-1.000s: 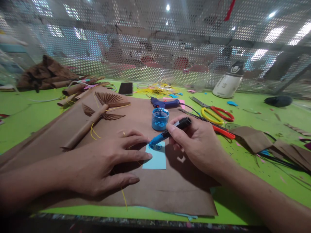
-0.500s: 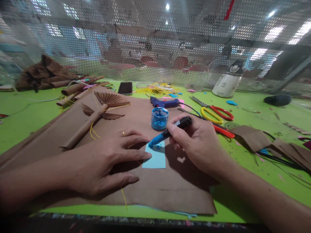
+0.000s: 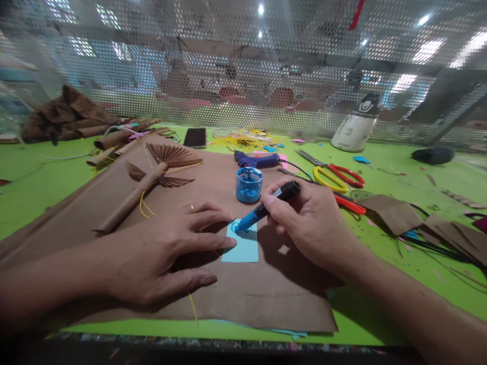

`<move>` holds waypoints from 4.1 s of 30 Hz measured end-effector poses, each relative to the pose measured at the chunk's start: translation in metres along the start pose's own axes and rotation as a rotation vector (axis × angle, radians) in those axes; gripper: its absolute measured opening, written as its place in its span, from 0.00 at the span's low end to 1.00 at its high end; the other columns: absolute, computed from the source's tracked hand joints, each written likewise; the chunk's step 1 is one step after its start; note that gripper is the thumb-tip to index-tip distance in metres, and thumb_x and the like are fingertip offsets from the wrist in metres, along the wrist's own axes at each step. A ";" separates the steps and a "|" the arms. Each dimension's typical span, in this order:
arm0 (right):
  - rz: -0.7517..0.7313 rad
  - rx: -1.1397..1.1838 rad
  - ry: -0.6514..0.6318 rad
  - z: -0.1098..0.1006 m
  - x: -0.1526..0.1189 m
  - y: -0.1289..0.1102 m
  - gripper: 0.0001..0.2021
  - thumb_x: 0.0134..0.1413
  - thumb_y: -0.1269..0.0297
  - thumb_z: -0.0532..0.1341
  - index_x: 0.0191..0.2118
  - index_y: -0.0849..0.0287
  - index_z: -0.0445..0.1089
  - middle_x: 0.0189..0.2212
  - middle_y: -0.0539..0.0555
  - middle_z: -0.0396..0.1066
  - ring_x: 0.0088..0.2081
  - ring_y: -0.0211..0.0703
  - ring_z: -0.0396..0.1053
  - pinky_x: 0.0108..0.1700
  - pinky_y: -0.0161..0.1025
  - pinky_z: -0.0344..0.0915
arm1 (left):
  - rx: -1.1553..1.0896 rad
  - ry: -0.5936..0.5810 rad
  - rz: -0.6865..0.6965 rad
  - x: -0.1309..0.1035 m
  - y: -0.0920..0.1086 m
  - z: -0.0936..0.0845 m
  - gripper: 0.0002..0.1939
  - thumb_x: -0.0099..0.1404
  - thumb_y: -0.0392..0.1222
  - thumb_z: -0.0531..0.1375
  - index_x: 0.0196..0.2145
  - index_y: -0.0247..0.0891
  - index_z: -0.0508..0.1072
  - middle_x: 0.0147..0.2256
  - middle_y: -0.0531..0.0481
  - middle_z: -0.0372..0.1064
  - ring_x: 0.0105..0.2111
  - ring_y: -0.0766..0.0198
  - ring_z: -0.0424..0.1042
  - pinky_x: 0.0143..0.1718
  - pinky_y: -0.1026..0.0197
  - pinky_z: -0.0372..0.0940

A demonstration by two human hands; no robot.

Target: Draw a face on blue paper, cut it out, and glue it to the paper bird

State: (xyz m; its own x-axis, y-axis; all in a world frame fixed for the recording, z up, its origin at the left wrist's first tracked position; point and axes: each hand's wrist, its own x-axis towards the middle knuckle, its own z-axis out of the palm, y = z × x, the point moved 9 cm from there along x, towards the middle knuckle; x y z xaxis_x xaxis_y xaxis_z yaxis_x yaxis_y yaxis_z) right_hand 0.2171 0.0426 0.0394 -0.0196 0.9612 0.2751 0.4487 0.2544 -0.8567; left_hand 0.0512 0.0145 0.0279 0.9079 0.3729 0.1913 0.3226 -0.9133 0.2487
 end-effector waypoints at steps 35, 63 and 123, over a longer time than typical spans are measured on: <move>-0.126 -0.067 -0.056 0.004 -0.002 -0.011 0.07 0.61 0.60 0.62 0.31 0.54 0.70 0.17 0.46 0.68 0.18 0.36 0.66 0.23 0.34 0.62 | -0.003 -0.034 -0.021 0.001 -0.002 0.003 0.18 0.68 0.49 0.58 0.51 0.40 0.74 0.50 0.38 0.69 0.50 0.45 0.67 0.52 0.42 0.62; -0.169 -0.129 -0.019 -0.004 0.000 -0.017 0.06 0.56 0.70 0.61 0.29 0.58 0.69 0.16 0.45 0.66 0.18 0.33 0.63 0.22 0.29 0.60 | 0.006 -0.016 -0.025 -0.001 -0.003 0.002 0.18 0.68 0.50 0.58 0.52 0.41 0.74 0.51 0.38 0.69 0.51 0.46 0.67 0.53 0.43 0.62; -0.110 -0.072 -0.016 -0.006 0.005 -0.010 0.05 0.57 0.67 0.62 0.30 0.58 0.69 0.16 0.46 0.67 0.17 0.34 0.63 0.21 0.32 0.61 | 0.012 -0.007 -0.020 0.000 -0.002 0.001 0.18 0.69 0.50 0.57 0.51 0.41 0.75 0.52 0.37 0.69 0.51 0.45 0.67 0.52 0.43 0.62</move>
State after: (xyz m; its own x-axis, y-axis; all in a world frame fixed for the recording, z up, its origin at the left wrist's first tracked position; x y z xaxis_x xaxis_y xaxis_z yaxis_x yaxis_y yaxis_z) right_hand 0.2179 0.0440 0.0519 -0.0860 0.9298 0.3578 0.5063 0.3501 -0.7881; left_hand 0.0509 0.0167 0.0263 0.9031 0.3897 0.1802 0.3435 -0.9077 0.2411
